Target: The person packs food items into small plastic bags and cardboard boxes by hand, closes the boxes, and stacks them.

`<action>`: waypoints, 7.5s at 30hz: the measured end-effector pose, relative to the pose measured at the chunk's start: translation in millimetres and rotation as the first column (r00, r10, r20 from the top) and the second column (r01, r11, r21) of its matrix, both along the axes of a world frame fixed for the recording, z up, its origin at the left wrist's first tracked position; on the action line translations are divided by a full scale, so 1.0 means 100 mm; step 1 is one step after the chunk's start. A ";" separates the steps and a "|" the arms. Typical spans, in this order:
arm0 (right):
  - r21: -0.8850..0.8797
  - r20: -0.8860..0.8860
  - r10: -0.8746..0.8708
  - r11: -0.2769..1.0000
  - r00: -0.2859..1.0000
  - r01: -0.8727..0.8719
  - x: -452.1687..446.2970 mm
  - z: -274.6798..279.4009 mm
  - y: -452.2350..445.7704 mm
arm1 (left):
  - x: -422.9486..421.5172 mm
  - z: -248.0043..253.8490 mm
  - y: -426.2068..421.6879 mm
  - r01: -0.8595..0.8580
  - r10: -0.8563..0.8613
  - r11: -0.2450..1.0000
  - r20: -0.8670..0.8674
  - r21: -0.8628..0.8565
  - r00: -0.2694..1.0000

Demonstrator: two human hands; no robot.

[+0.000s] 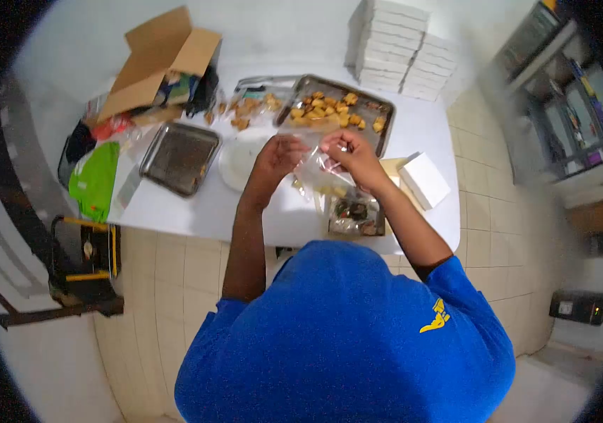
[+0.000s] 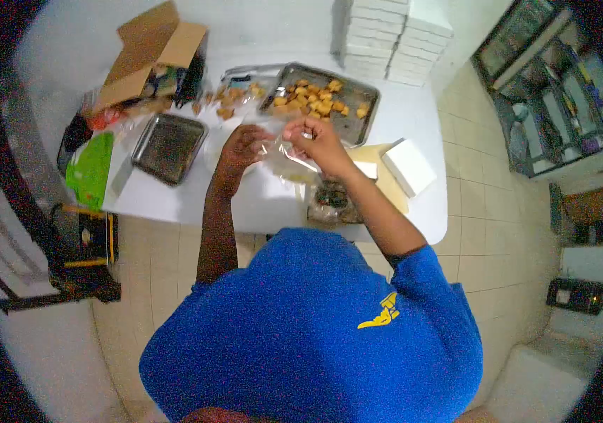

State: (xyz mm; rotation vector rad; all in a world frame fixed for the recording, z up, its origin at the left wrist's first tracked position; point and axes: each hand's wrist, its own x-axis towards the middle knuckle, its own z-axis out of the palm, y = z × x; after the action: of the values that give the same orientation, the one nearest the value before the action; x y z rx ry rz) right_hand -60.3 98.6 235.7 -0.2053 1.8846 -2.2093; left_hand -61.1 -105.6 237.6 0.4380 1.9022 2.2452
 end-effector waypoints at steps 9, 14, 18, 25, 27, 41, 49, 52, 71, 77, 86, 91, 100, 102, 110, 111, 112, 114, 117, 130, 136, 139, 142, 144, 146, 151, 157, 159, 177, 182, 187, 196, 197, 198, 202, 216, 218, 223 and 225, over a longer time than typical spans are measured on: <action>-0.283 0.083 0.080 0.958 0.993 -0.054 -0.27 -0.06 -0.78 | 0.09 -0.57 -0.59 0.070 -0.075 0.995 0.086 0.066 0.993; -0.302 0.217 0.112 0.952 0.970 -0.042 -0.42 -0.03 -1.14 | 0.06 -0.86 -0.75 -0.030 0.002 0.991 0.198 0.134 0.980; -0.007 0.035 0.186 0.982 0.982 -0.186 -0.42 -0.52 -1.37 | 0.28 -1.04 -1.03 -0.040 0.041 0.999 0.212 -0.008 0.976; 0.013 0.205 0.161 0.986 0.966 -0.167 -0.12 -1.39 -1.69 | 0.42 -1.40 -1.43 0.085 -0.014 0.979 0.357 -0.184 0.934; -0.014 0.266 0.119 0.993 0.957 -0.120 -0.08 -1.63 -1.67 | 0.37 -1.88 -1.43 0.112 -0.067 0.990 0.416 -0.083 0.907; 0.194 0.246 0.056 0.975 0.968 -0.106 0.19 -2.30 -1.44 | 0.02 -2.53 -1.59 0.370 -0.332 0.929 0.408 -0.015 0.850; 0.267 -0.126 0.095 0.962 0.987 -0.059 0.24 -2.45 -1.32 | -0.11 -2.55 -1.57 0.269 -0.189 0.926 0.291 -0.266 0.938; 0.379 -0.206 0.102 0.925 0.973 -0.016 0.33 -2.33 -1.35 | -0.07 -2.55 -1.67 0.309 -0.275 0.948 0.287 -0.080 0.918; 0.551 -0.250 0.074 0.831 0.965 0.080 0.57 -2.45 -1.41 | -0.01 -2.58 -1.79 0.287 -0.325 0.846 -0.009 -0.450 0.946; 0.861 -0.321 0.433 0.504 0.843 0.068 0.59 -2.22 -1.34 | 0.03 -2.57 -1.76 0.184 -0.279 0.821 -0.100 -0.540 0.955; 0.967 -0.251 0.592 0.125 0.766 0.221 0.73 -1.98 -1.37 | -0.05 -2.16 -1.43 0.113 -0.420 0.464 -0.106 -0.878 0.901; 0.980 -0.188 0.510 0.148 0.839 0.130 0.74 -1.92 -1.38 | -0.11 -2.22 -1.23 0.247 -0.529 0.197 0.109 -0.949 0.841; 0.173 0.426 -0.080 0.985 0.901 0.005 0.86 -1.73 -1.47 | -0.20 -2.31 -1.31 0.459 -0.290 0.522 0.356 -0.719 0.888; 0.023 0.593 -0.133 0.989 0.794 0.149 0.88 -1.69 -1.52 | -0.19 -2.31 -1.31 0.406 -0.299 0.734 0.277 -0.544 0.913; -0.383 0.611 -0.042 0.858 0.790 0.342 0.78 -1.68 -1.62 | -0.08 -1.71 -1.08 0.411 -0.336 0.809 0.242 -0.421 0.910; -0.440 0.581 -0.029 0.830 0.813 0.344 0.76 -1.74 -1.63 | -0.06 -1.67 -1.06 0.348 -0.323 0.796 0.138 -0.496 0.936; -0.512 0.550 -0.015 0.784 0.835 0.352 0.74 -1.80 -1.65 | -0.05 -1.63 -1.05 0.276 -0.313 0.781 0.032 -0.560 0.949; -0.643 0.486 0.008 0.680 0.874 0.352 0.71 -1.89 -1.68 | -0.01 -1.52 -1.03 0.204 -0.309 0.780 -0.081 -0.591 0.947; -0.826 0.451 0.080 0.415 0.889 0.381 0.63 -1.78 -1.73 | 0.06 -1.28 -0.99 0.195 -0.303 0.797 -0.099 -0.571 0.948; -0.894 0.445 0.067 0.086 0.893 0.439 0.24 -1.50 -1.81 | -0.07 -1.09 -1.04 -0.247 -0.204 0.714 -0.533 -0.655 0.821; -0.858 0.477 0.000 0.218 0.879 0.465 0.14 -1.33 -1.88 | -0.11 -1.09 -1.09 -0.224 -0.346 0.716 -0.614 -0.662 0.709; -0.879 0.448 0.044 0.205 0.893 0.431 0.10 -1.40 -1.83 | -0.17 -1.02 -1.11 -0.260 -0.409 0.658 -0.626 -0.706 0.664; -0.891 0.430 0.066 0.195 0.900 0.411 0.12 -1.37 -1.81 | -0.25 -1.00 -1.09 -0.289 -0.484 0.588 -0.615 -0.756 0.623; -0.885 0.423 0.054 0.238 0.904 0.400 0.08 -1.33 -1.82 | -0.36 -0.98 -1.10 -0.277 -0.545 0.520 -0.563 -0.808 0.621; -0.888 0.414 0.055 0.243 0.908 0.390 0.08 -1.33 -1.81 | -0.43 -0.97 -1.07 -0.221 -0.609 0.430 -0.462 -0.875 0.645; -0.901 0.375 0.030 0.245 0.926 0.357 0.05 -1.38 -1.74 | -0.53 -0.98 -0.97 0.036 -0.560 0.581 -0.367 -0.813 0.742; -0.920 0.357 0.066 0.195 0.932 0.338 0.05 -1.41 -1.72 | -0.62 -0.95 -0.86 -0.244 -0.395 0.696 -0.645 -0.675 0.654; -0.927 0.335 0.082 0.205 0.939 0.313 0.07 -1.47 -1.75 | -0.58 -1.00 -0.85 -0.283 -0.310 0.718 -0.656 -0.636 0.688; -0.606 0.415 -0.153 0.688 0.897 0.398 0.21 -1.44 -1.63 | -0.42 -1.38 -0.81 -0.368 -0.145 0.712 -0.637 -0.599 0.757; -0.458 0.450 -0.152 0.806 0.880 0.374 0.24 -1.39 -1.59 | -0.42 -1.50 -0.88 -0.075 -0.100 0.867 -0.321 -0.492 0.942; -0.359 0.445 -0.088 0.894 0.891 0.268 0.25 -1.44 -1.51 | -0.33 -1.29 -0.90 -0.164 0.093 0.863 -0.170 -0.478 0.981; -0.302 0.419 0.109 0.953 0.902 0.026 0.42 -1.38 -1.42 | -0.48 -1.23 -0.90 0.506 -0.431 0.855 0.390 -0.112 0.814; -0.320 0.432 0.112 0.947 0.895 0.036 0.45 -1.36 -1.40 | -0.46 -1.22 -0.89 0.506 -0.435 0.856 0.379 -0.108 0.817; -0.337 0.446 0.115 0.940 0.887 0.048 0.47 -1.35 -1.38 | -0.44 -1.22 -0.88 0.506 -0.440 0.856 0.369 -0.103 0.819; -0.455 0.464 0.119 0.883 0.878 0.121 0.57 -1.51 -1.36 | -0.37 -1.26 -0.81 0.454 -0.386 0.844 0.265 -0.286 0.884; -0.768 0.590 0.180 0.424 0.787 0.479 0.97 -1.72 -1.02 | 0.11 -1.50 -0.59 0.275 -0.723 0.584 -0.335 -0.764 0.605; -0.751 0.618 0.172 0.418 0.767 0.512 1.07 -1.76 -0.94 | 0.21 -1.54 -0.49 0.319 -0.706 0.595 -0.290 -0.738 0.646; -0.583 0.693 -0.004 0.585 0.721 0.564 1.43 -1.51 -0.71 | 0.31 -1.63 -0.07 0.537 -0.665 0.672 -0.096 -0.509 0.741; -0.407 0.723 -0.186 0.663 0.665 0.628 1.55 -1.55 -0.60 | 0.35 -1.65 0.18 0.531 -0.645 0.715 -0.136 -0.455 0.752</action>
State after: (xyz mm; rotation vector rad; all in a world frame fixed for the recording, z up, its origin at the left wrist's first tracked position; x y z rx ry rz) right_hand 95.1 38.4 80.3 0.9013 0.8066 -2.6657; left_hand -25.7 -88.0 72.6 1.1691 1.8919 1.3955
